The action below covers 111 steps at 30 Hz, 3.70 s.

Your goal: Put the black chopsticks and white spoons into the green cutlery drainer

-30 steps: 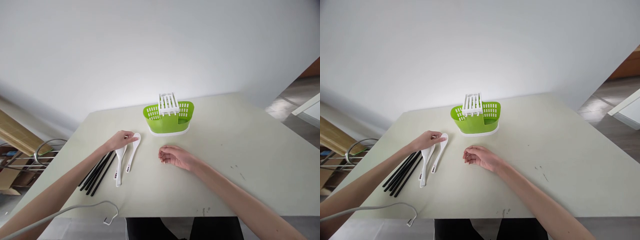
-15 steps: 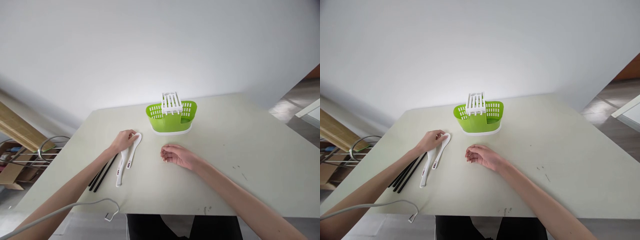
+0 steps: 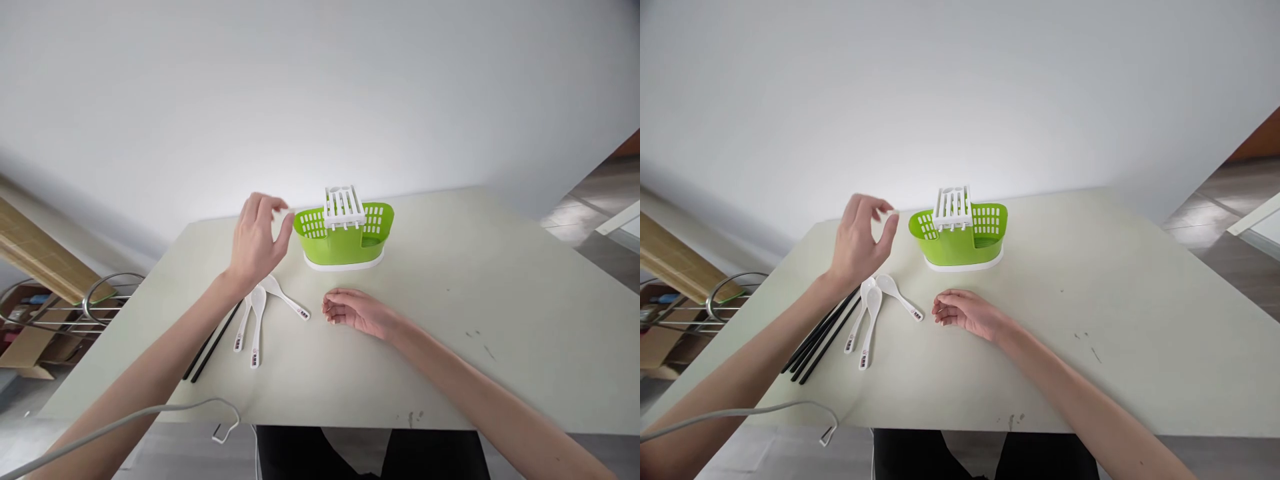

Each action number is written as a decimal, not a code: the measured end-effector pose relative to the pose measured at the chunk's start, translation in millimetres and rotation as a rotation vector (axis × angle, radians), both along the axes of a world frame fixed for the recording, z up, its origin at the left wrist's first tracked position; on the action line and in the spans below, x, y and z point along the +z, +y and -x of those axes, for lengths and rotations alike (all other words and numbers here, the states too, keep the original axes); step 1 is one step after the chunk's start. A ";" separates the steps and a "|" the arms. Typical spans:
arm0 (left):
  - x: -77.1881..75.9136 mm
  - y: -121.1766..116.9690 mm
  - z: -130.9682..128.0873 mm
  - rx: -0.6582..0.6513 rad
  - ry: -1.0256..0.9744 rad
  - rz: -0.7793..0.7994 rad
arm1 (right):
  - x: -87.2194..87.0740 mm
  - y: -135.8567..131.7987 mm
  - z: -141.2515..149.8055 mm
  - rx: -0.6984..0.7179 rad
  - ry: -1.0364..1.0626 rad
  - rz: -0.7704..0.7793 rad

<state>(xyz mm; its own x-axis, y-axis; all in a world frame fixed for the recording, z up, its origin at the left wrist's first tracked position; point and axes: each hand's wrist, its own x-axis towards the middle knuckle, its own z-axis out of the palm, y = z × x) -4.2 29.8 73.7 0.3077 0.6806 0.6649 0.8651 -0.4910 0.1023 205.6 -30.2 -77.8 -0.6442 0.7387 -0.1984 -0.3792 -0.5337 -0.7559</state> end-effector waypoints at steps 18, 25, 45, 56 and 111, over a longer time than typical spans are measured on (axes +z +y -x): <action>-2.3 36.5 -49.6 -0.166 0.308 0.224 | 0.7 -0.2 -1.1 -0.014 0.007 -0.009; 14.9 40.3 -18.9 -0.021 0.340 0.285 | 3.2 -1.3 -2.0 -0.012 -0.011 -0.003; 35.5 67.1 99.0 0.452 0.356 0.502 | 6.1 -3.1 -3.2 -0.010 -0.022 -0.006; 36.2 67.4 142.7 0.491 0.252 0.500 | 4.4 -2.7 -2.7 0.000 -0.022 -0.013; -128.4 -171.0 22.2 -0.116 -0.520 0.971 | 1.4 -26.5 -20.3 -0.242 -0.647 -0.584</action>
<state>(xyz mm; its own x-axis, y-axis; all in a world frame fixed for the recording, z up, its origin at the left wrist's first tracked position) -26.4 -141.2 -54.7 0.2411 0.9680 -0.0691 0.5586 -0.0802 0.8255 225.9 -56.7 -76.4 -0.3513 0.9361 -0.0192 0.1618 0.0405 -0.9860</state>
